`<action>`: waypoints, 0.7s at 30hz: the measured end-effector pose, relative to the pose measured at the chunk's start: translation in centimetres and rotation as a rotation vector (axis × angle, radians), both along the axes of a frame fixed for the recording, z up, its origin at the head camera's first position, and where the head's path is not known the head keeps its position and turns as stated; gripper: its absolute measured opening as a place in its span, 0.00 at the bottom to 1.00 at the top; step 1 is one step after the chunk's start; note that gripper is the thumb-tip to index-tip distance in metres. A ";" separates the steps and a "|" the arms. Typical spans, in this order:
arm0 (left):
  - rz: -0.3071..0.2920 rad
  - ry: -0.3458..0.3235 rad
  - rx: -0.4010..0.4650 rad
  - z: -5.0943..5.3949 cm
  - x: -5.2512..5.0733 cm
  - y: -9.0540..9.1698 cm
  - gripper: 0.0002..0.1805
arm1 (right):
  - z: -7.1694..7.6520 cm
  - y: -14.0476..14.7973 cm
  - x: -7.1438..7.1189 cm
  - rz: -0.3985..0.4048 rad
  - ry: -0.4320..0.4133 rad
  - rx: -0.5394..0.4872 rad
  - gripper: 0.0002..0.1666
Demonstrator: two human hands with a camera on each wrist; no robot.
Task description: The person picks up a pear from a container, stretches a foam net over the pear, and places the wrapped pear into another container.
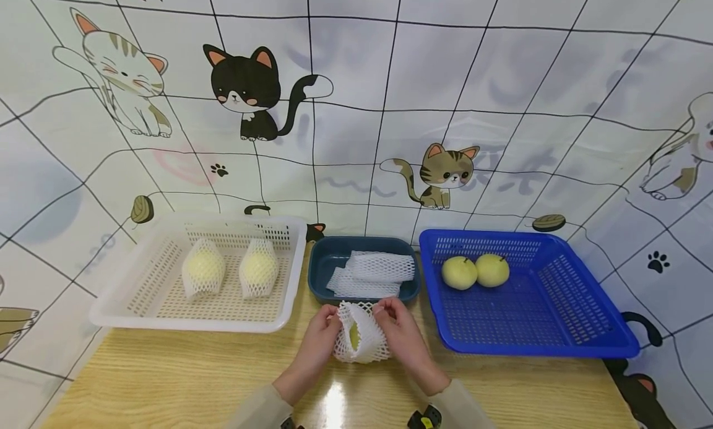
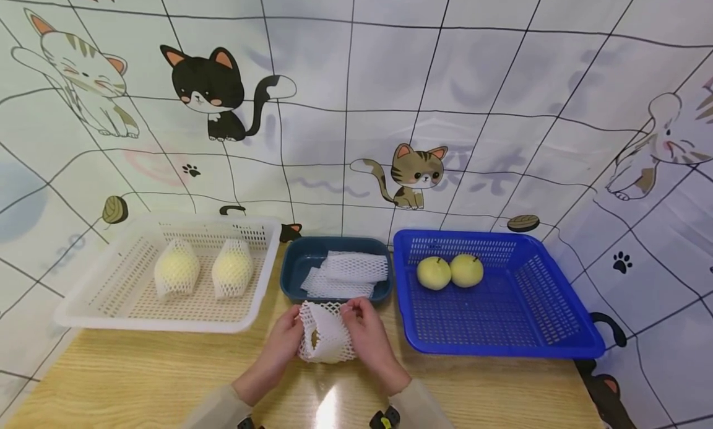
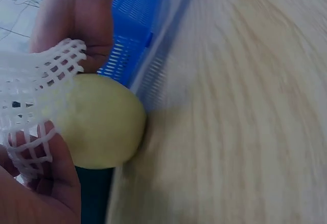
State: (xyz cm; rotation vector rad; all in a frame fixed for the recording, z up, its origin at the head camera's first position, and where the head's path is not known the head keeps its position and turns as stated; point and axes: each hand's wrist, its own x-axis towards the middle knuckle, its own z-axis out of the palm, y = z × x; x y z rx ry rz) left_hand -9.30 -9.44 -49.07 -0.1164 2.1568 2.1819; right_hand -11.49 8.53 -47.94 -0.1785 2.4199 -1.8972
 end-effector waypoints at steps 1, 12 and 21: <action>0.004 0.008 -0.026 -0.1 -0.1 0.1 0.08 | -0.1 0.1 -0.1 0.002 0.002 0.006 0.10; 0.002 -0.013 -0.140 -1.0 -0.5 0.1 0.11 | -1.8 0.8 -0.7 0.036 -0.062 0.026 0.08; -0.048 -0.043 -0.182 -1.9 -0.6 -0.3 0.11 | -2.3 1.3 -0.7 0.077 -0.163 0.013 0.14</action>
